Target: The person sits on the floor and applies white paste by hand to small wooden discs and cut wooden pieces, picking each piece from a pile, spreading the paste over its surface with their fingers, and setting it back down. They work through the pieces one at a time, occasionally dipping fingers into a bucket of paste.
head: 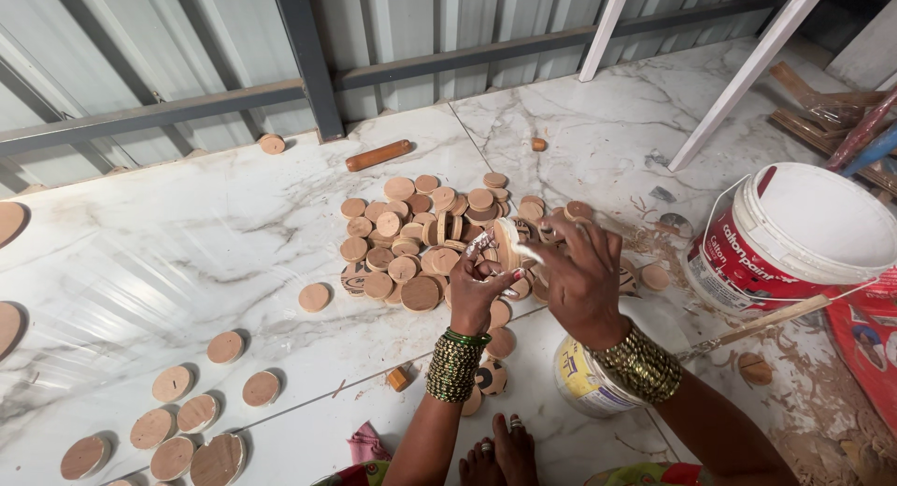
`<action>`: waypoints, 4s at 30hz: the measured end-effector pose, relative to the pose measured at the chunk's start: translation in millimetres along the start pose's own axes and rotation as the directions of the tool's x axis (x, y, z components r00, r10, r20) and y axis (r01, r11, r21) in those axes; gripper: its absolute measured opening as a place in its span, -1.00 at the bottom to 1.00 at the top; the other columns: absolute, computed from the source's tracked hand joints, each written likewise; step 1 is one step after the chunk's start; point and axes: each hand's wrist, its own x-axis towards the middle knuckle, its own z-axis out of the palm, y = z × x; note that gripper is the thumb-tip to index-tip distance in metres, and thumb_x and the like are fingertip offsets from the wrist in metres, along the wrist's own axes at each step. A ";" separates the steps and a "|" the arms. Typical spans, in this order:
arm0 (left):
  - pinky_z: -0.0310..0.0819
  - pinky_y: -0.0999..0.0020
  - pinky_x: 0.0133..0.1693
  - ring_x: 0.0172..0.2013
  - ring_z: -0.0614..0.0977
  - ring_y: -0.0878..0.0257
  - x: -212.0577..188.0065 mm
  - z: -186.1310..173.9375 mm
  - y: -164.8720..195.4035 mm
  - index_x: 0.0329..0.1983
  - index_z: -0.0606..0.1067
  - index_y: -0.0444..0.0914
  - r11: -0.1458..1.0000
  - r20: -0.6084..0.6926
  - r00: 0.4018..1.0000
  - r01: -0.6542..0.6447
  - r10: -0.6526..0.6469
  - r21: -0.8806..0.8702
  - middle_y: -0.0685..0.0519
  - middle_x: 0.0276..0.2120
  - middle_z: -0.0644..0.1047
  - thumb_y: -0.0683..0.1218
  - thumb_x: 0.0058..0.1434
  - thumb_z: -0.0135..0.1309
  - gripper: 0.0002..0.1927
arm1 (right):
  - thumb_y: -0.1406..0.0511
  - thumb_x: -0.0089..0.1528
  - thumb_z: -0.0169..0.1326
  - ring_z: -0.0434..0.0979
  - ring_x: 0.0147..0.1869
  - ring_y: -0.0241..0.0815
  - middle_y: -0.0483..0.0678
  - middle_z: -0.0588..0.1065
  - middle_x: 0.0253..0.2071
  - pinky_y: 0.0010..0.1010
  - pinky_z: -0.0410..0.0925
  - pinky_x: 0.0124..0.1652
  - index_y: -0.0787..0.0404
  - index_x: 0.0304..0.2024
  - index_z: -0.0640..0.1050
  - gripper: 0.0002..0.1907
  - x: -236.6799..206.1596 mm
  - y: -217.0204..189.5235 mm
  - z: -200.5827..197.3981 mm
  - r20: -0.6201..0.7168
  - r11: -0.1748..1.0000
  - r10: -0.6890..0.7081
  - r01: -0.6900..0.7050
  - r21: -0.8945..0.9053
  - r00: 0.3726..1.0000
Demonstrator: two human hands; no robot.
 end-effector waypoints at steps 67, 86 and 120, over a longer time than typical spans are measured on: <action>0.58 0.40 -0.01 -0.09 0.66 0.32 2.1 -16.6 -26.0 0.05 0.54 -0.39 0.971 -0.111 0.965 -0.237 0.236 0.008 0.00 -0.07 0.65 -0.37 0.16 0.20 -0.64 | 0.57 0.20 -0.14 0.37 -0.09 -0.43 -0.19 0.41 -0.18 -0.57 0.28 -0.04 0.35 0.13 0.48 -0.56 -71.4 48.5 80.8 0.332 0.071 0.487 -0.415 0.907 0.808; 0.56 0.41 -0.13 -0.21 0.64 0.33 -1.5 -12.5 -12.7 -0.17 0.56 -0.34 0.929 -0.264 0.909 -0.249 0.321 0.273 0.04 -0.21 0.65 -0.34 0.04 0.35 -0.70 | 0.62 0.14 -0.18 0.41 0.00 -0.30 -0.05 0.35 0.19 -0.47 0.37 0.01 0.30 0.23 0.44 -0.40 -60.6 13.3 77.0 0.166 0.489 0.411 -0.370 0.790 0.896; 0.56 0.40 -0.13 -0.22 0.64 0.31 -0.4 -26.5 -36.9 -0.15 0.60 -0.40 0.853 -0.265 0.842 -0.357 0.470 0.381 0.02 -0.21 0.65 -0.32 0.04 0.33 -0.71 | 0.50 0.16 -0.14 0.37 0.10 0.08 0.03 0.38 0.09 -0.08 0.23 0.12 0.19 0.25 0.43 -0.42 -52.0 -30.0 73.4 -0.090 0.918 0.230 -0.185 0.350 0.969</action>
